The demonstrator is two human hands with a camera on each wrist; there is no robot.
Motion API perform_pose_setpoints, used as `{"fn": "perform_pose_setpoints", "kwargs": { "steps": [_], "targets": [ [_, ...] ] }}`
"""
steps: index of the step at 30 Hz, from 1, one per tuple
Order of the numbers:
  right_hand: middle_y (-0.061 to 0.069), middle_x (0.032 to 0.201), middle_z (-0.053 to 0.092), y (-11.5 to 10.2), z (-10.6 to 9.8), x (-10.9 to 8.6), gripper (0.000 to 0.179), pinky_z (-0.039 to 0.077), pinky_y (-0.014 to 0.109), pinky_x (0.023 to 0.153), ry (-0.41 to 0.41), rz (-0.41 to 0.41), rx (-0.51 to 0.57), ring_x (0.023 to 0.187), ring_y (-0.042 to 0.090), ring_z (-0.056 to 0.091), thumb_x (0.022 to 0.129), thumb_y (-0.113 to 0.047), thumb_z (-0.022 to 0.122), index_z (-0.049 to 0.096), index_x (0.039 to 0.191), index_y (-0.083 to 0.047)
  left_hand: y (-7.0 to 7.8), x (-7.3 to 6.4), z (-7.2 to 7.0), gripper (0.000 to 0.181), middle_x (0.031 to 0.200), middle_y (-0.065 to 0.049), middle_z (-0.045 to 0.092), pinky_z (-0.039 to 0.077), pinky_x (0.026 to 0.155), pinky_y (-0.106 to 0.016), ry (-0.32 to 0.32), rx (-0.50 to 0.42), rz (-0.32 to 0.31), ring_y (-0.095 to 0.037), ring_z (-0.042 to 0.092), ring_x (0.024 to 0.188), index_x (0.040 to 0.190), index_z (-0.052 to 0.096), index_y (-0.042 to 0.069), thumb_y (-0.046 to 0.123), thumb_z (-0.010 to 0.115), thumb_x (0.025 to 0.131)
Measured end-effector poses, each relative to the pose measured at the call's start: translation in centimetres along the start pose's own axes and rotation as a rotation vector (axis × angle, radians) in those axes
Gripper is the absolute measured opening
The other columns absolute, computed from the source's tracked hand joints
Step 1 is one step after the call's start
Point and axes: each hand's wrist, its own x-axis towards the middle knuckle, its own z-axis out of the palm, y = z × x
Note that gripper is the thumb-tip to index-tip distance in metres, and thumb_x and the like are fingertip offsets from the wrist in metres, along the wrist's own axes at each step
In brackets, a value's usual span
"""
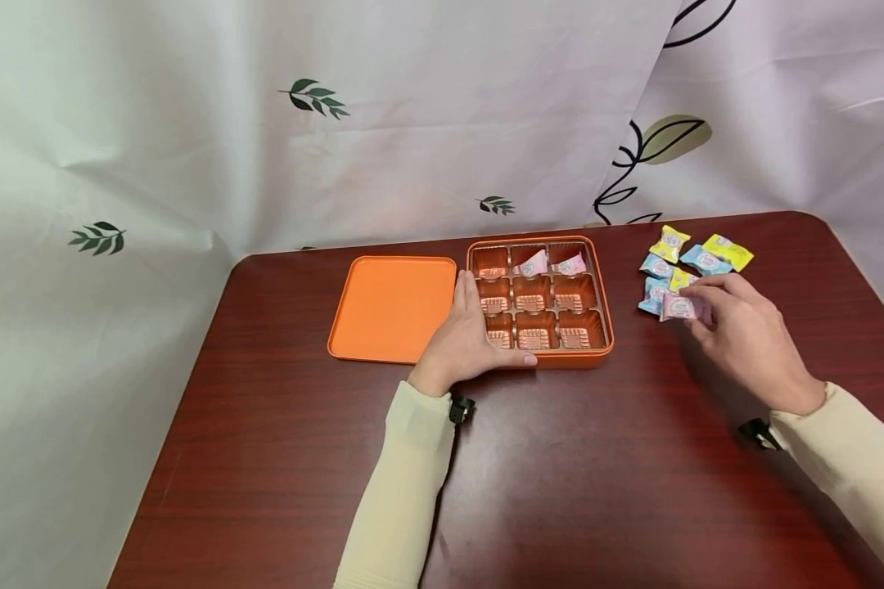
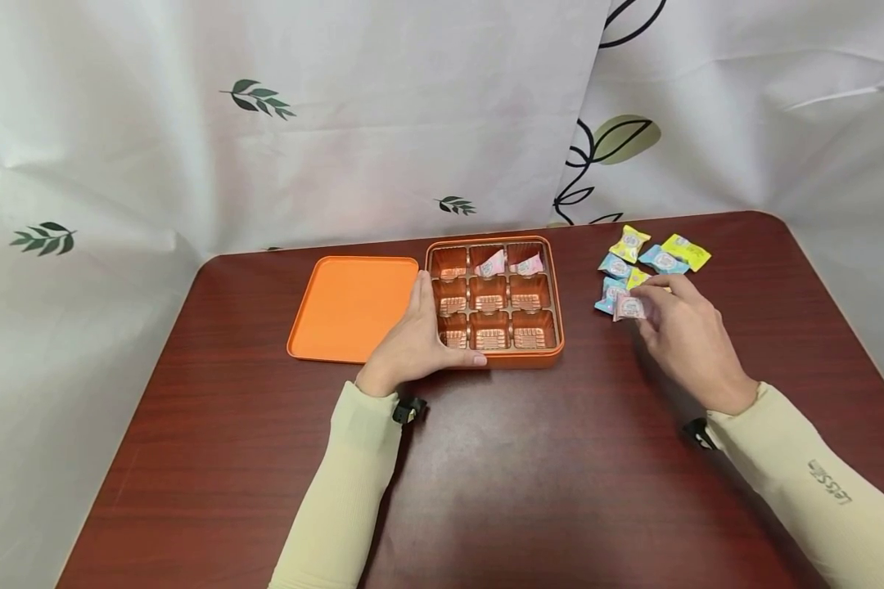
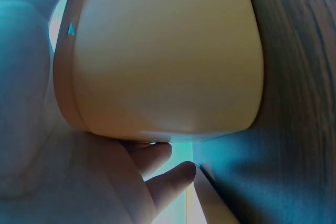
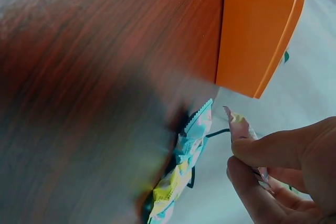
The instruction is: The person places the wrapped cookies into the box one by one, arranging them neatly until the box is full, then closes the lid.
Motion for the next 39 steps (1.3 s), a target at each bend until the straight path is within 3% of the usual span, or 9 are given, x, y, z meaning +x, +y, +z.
{"fn": "perform_pose_setpoints", "kwargs": {
  "steps": [9,17,27,39],
  "targets": [
    [0.019,0.105,0.062,-0.3,-0.1,0.3,0.036,0.031,0.024,0.066,0.043,0.006,0.021,0.082,0.022,0.049,0.070,0.013,0.077,0.069,0.105,0.007,0.1,-0.1,-0.1,0.152,0.167,-0.010,-0.020,0.035,0.113,-0.035,0.000,-0.002,0.002,-0.018,0.001,0.153,0.158,-0.017,0.007,0.070,0.084,0.064],
    [0.018,0.101,0.061,-0.7,-0.1,0.8,0.037,0.032,0.024,0.066,0.043,-0.015,0.023,0.082,0.022,0.049,0.072,0.011,0.079,0.069,0.108,0.006,0.0,-0.1,-0.1,0.152,0.167,-0.009,-0.021,0.036,0.113,-0.035,0.005,-0.008,0.002,-0.018,0.002,0.153,0.158,-0.017,0.007,0.071,0.084,0.063],
    [0.019,0.102,0.061,-1.0,-0.2,1.2,0.040,0.031,0.022,0.066,0.037,0.014,0.038,0.080,0.024,0.050,0.073,0.009,0.082,0.069,0.110,0.007,0.0,-0.1,-0.1,0.152,0.166,-0.010,-0.021,0.039,0.110,-0.035,0.002,-0.003,0.007,-0.019,0.003,0.153,0.158,-0.018,0.007,0.072,0.083,0.064],
    [0.018,0.099,0.061,-2.3,0.4,2.0,0.040,0.031,0.023,0.065,0.069,0.007,0.077,0.078,0.021,0.048,0.076,0.010,0.077,0.069,0.115,0.004,0.0,-0.1,-0.2,0.152,0.167,-0.010,-0.020,0.037,0.111,-0.035,0.000,-0.002,0.008,-0.018,0.001,0.153,0.158,-0.018,0.007,0.072,0.083,0.064]
  ]
}}
